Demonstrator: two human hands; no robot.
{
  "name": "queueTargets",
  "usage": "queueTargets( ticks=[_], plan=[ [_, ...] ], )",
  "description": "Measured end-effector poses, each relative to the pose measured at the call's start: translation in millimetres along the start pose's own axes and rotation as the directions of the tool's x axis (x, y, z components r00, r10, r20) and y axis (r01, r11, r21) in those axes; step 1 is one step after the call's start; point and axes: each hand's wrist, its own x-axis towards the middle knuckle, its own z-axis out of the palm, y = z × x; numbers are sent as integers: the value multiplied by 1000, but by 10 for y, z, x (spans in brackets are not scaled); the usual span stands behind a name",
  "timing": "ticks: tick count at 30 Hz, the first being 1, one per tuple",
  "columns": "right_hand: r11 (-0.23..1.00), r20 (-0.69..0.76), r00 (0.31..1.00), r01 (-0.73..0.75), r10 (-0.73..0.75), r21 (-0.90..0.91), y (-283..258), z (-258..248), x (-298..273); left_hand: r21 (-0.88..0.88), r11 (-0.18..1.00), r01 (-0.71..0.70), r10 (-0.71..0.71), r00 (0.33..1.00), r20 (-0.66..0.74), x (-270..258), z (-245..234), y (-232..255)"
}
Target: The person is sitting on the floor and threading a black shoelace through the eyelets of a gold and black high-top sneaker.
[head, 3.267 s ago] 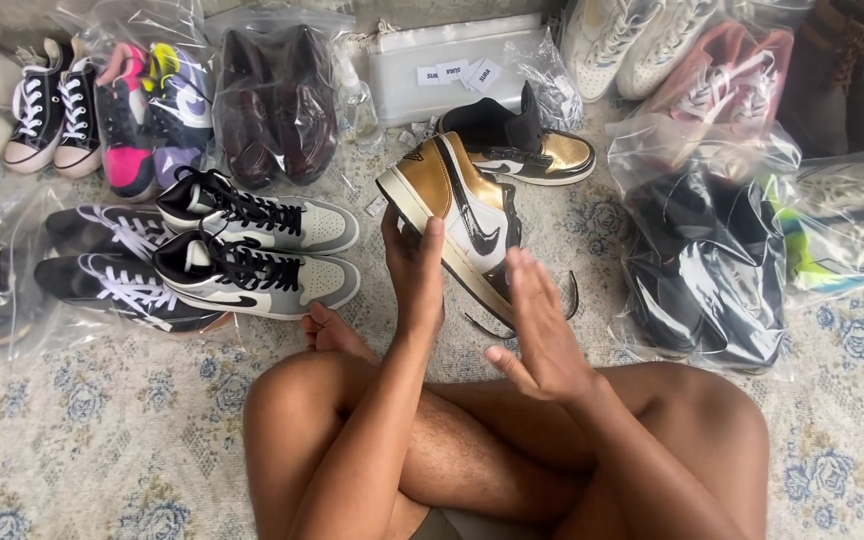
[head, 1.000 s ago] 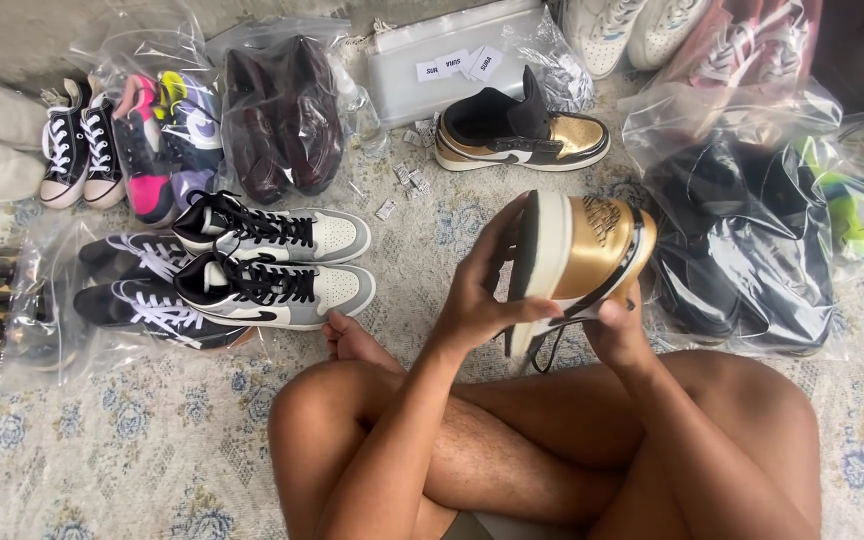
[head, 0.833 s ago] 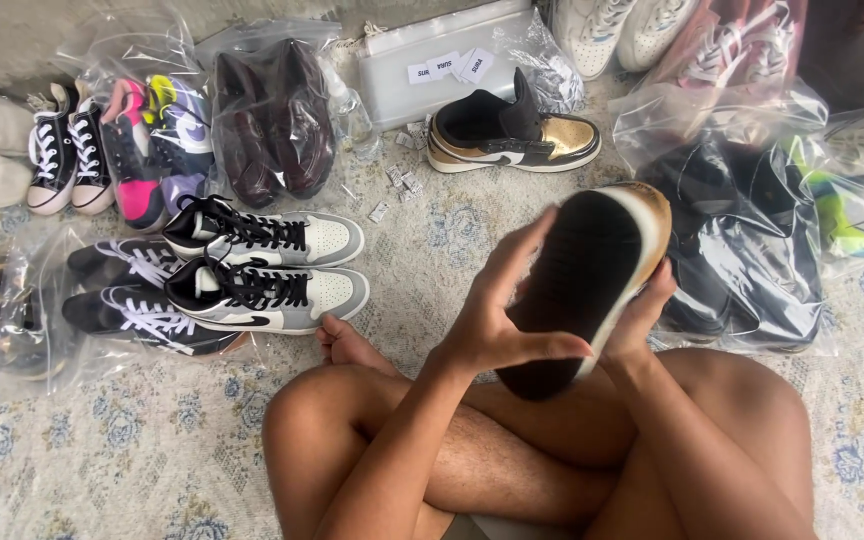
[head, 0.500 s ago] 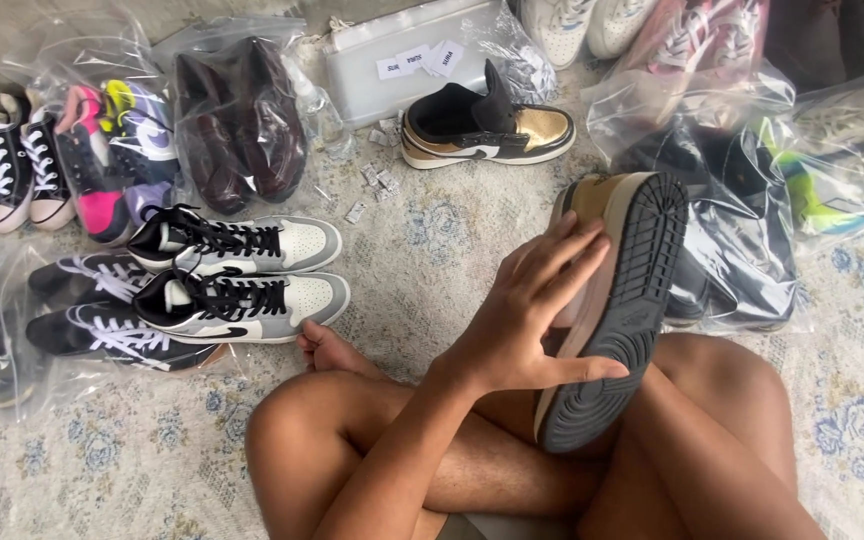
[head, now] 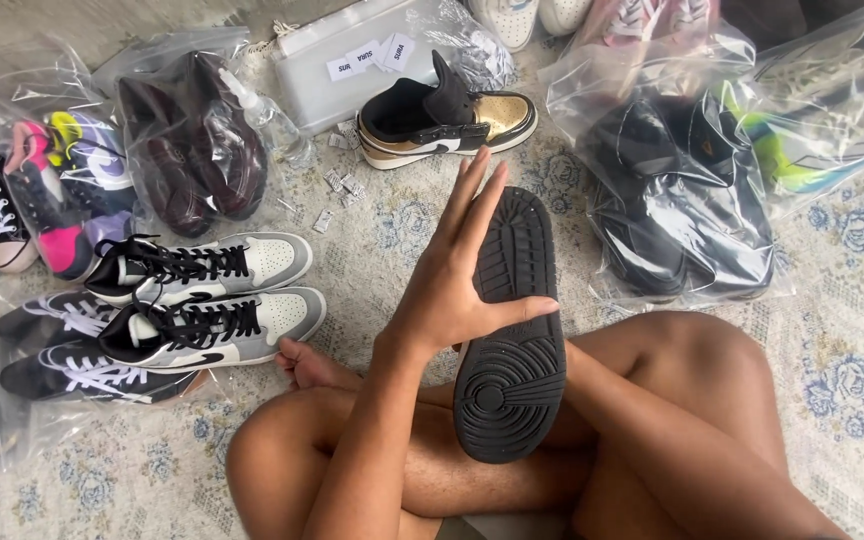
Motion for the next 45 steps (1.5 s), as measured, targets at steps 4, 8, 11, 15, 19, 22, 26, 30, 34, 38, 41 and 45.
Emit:
queueTargets(
  ticks=[4,8,11,15,19,22,26,30,34,38,41,45],
  plan=[
    [997,27,999,-35,37,-62,16,82,31,-53,998,18,-19,1000,-21,-5,-44,29],
    [989,50,996,-73,80,-129,-33,136,68,-241,970,14,-60,981,-186,-36,28,-159],
    [993,71,997,-2,11,-122,52,247,-5,-426,900,94,-230,932,-280,-66,52,-217],
    [977,213,973,124,-86,-173,37,244,-58,-485,851,199,-389,860,-329,-112,7,-132],
    [989,308,951,78,-36,-128,-59,197,5,-405,876,263,-410,847,-337,-95,47,-158],
    [995,296,954,65,-41,-70,-103,184,28,-206,947,247,-305,893,-331,-56,100,-119],
    [998,278,959,36,-48,50,-154,174,75,-50,999,-15,6,984,-178,-31,113,68],
    [985,252,967,0,-45,173,-158,167,81,155,987,-44,63,991,-118,-109,28,326],
    [967,221,975,-21,-37,252,-159,131,60,193,979,-58,77,993,-93,-139,34,300],
    [927,206,978,-47,-34,373,-173,134,98,94,995,-42,52,993,-104,-102,-27,233],
    [888,197,980,-68,-26,454,-168,130,103,-43,998,-46,42,995,-86,-113,-51,-2],
    [978,74,982,182,-175,-107,-166,92,74,-83,995,-49,42,996,-81,-203,101,-344]
  ],
)
